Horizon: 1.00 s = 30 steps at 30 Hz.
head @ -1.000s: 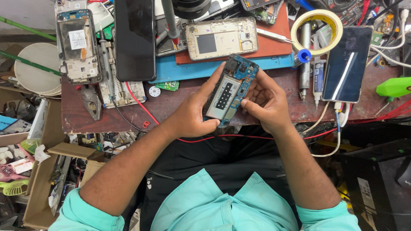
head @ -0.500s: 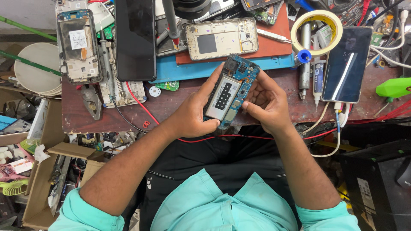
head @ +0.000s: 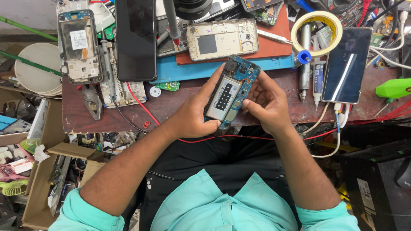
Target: The person disassembles a smartphone, removes the back cover and battery, then uses a soldering iron to work on the motherboard. They also connect test leads to the board and handle various tools and components on the workbench.
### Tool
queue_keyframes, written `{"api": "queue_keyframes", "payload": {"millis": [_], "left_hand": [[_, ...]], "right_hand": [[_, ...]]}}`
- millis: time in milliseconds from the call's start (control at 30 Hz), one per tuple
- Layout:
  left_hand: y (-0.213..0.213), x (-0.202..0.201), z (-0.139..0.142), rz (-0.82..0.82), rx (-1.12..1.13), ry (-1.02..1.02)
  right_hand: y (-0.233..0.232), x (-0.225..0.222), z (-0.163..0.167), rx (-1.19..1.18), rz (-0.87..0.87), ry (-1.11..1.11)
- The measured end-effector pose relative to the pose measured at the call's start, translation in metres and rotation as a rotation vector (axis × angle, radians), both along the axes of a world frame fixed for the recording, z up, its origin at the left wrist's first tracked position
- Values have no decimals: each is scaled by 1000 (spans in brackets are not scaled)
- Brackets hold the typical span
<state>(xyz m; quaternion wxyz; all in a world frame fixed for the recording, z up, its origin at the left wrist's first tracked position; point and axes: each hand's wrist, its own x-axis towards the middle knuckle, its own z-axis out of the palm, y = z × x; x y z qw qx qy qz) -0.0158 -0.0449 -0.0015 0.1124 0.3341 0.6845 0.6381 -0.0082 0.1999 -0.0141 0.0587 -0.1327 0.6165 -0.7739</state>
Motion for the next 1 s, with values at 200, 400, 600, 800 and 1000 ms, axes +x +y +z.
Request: {"api": "queue_keyframes", "payload": {"millis": [200, 400, 600, 800, 1000], "left_hand": [[0, 1, 3, -13, -48, 19], [2, 2, 5, -17, -124, -43], [1, 0, 3, -21, -56, -26], [1, 0, 2, -24, -40, -25], [2, 3, 4, -10, -106, 10]], "right_hand": [[-5, 0, -3, 27, -63, -43], [-7, 0, -8, 40, -66, -46], [4, -4, -10, -151, 46, -96], [4, -3, -10, -94, 57, -68], [-1, -2, -7, -39, 3, -103]]}}
